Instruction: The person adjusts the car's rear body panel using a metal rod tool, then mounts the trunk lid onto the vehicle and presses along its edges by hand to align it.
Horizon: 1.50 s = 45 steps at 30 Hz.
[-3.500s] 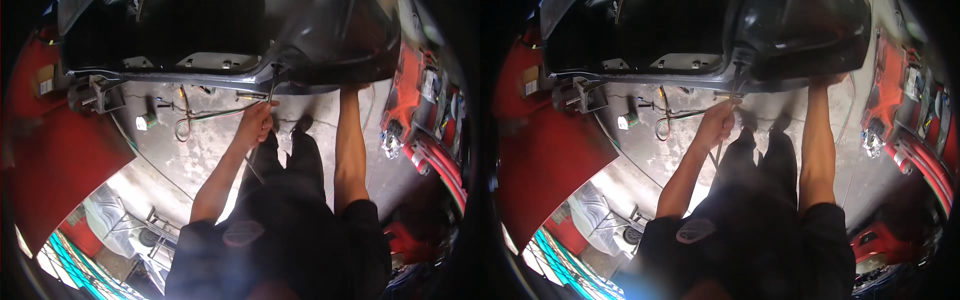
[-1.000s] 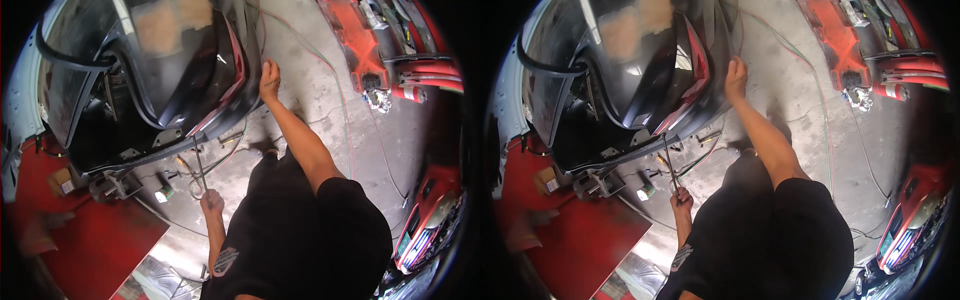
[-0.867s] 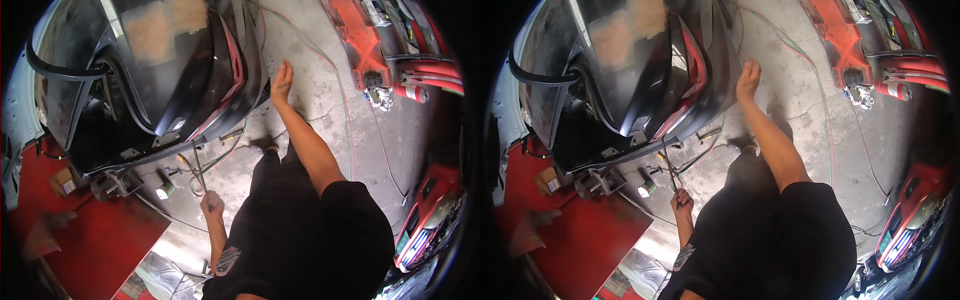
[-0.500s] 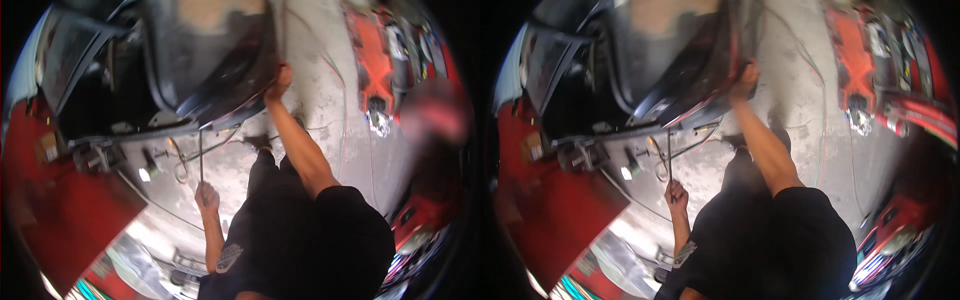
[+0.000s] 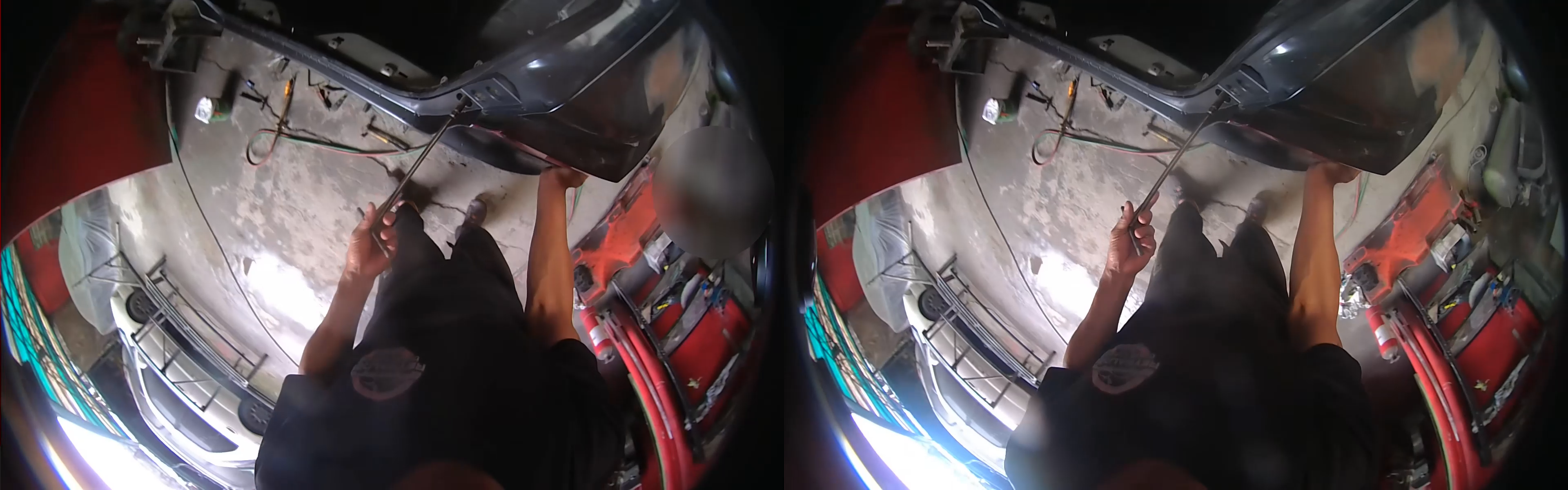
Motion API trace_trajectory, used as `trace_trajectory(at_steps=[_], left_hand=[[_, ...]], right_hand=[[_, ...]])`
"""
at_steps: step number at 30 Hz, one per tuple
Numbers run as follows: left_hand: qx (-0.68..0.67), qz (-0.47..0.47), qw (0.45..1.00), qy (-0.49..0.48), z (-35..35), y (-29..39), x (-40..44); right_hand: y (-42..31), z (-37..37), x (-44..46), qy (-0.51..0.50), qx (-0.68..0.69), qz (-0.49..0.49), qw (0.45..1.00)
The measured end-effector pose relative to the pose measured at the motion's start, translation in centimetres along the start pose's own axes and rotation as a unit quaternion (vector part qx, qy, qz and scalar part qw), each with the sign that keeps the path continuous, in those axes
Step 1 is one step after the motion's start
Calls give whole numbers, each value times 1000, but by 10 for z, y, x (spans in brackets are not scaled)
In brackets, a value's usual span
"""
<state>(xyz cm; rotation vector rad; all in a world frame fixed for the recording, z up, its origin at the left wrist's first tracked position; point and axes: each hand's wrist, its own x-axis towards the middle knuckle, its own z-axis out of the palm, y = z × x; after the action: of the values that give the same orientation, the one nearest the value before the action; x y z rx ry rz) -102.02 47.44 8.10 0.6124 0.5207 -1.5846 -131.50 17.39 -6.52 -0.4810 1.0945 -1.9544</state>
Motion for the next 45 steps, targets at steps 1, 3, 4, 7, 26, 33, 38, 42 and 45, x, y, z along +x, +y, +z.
trace_trajectory(at_steps=[1, 3, 4, 7, 26, 33, 38, 42, 45], left_hand=[[6, -2, 1000, -26, -1, -5, 0], [39, -8, 998, -39, -15, -5, 5], [58, -9, 997, -45, -21, -3, 8], [147, 28, 988, -46, -15, 7, 12], [817, 509, 255, 93, 15, 15, 11], [826, 338, 345, 290, 22, -12, 0], [723, 385, 549, 167, -13, -6, -6], [445, 272, 849, 80, -29, -4, -13], [406, 259, 869, 112, -12, -1, -18]], right_hand=[[0, 0, 2, 24, -17, 1, 1000], [1, -1, 7, 37, -35, 1, 999], [2, -4, 8, 27, -36, 2, 999], [-9, 8, 1, 34, -42, 26, 998], [-7, 12, 9, -31, 53, 39, 997], [17, -1, 37, 93, 37, 94, 991], [12, 9, 30, 116, -16, 109, 987], [11, 16, 26, 117, -40, 115, 986], [6, 18, 25, 118, -52, 117, 985]])
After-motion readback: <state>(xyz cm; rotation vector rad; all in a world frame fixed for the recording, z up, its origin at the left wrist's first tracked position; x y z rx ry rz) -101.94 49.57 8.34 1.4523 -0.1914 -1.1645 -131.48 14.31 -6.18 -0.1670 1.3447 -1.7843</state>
